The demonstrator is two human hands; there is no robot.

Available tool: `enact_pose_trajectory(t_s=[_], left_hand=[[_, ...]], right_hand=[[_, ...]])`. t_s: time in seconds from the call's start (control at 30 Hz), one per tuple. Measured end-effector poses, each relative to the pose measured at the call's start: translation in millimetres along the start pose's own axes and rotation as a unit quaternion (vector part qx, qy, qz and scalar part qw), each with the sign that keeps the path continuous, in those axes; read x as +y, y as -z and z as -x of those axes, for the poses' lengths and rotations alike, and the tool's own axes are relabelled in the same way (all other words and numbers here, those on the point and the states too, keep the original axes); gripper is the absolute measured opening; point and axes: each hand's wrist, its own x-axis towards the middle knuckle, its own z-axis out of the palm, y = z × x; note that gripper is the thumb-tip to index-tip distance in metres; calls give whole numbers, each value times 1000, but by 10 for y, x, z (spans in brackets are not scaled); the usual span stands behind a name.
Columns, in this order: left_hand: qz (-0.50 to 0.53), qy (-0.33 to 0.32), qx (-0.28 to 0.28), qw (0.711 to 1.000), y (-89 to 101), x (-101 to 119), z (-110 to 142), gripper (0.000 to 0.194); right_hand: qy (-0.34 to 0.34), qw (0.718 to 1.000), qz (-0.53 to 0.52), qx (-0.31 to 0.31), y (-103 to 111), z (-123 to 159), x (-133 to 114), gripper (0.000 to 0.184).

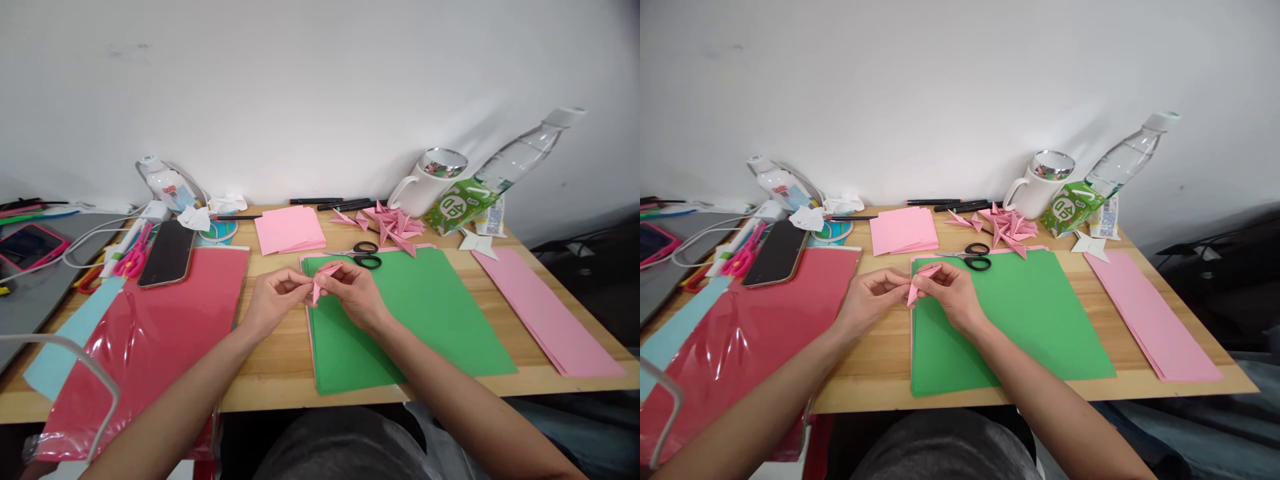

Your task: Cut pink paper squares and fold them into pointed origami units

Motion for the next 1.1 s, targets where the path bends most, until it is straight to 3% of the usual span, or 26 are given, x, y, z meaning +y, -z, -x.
enact_pose_trajectory(t_s=[0.23, 0.33, 0.4, 0.5, 0.6, 0.7, 0.9, 1.0, 1.1], left_hand=[[17, 33, -49, 998, 19, -58, -18, 38], [28, 33, -37, 998, 25, -114, -28, 37], [29, 25, -43, 998, 26, -126, -32, 34], [37, -7, -78, 996, 26, -112, -33, 44], [-6, -45, -95, 994, 25, -84, -30, 33], [-45, -44, -72, 995, 22, -66, -25, 33], [-28, -25, 26, 999, 2, -83, -19, 20], [-73, -71, 22, 995, 6, -103, -21, 10], [-117, -110, -24, 987, 19, -98, -24, 13]], right_hand=[[5, 998, 9, 60, 2, -29, -3, 36], [3, 998, 9, 61, 21, -45, 1, 36], [5, 998, 4, 62, 37, -53, -4, 36], [10, 997, -8, 73, 55, -60, -21, 36], [5, 996, -24, 81, 55, -59, -37, 36], [2, 997, -26, 77, 35, -44, -41, 35], [-10, 999, -1, 41, -23, -13, -12, 35], [-8, 999, 8, 40, -24, -18, 2, 36], [9, 999, 17, 38, -14, -22, 2, 36]])
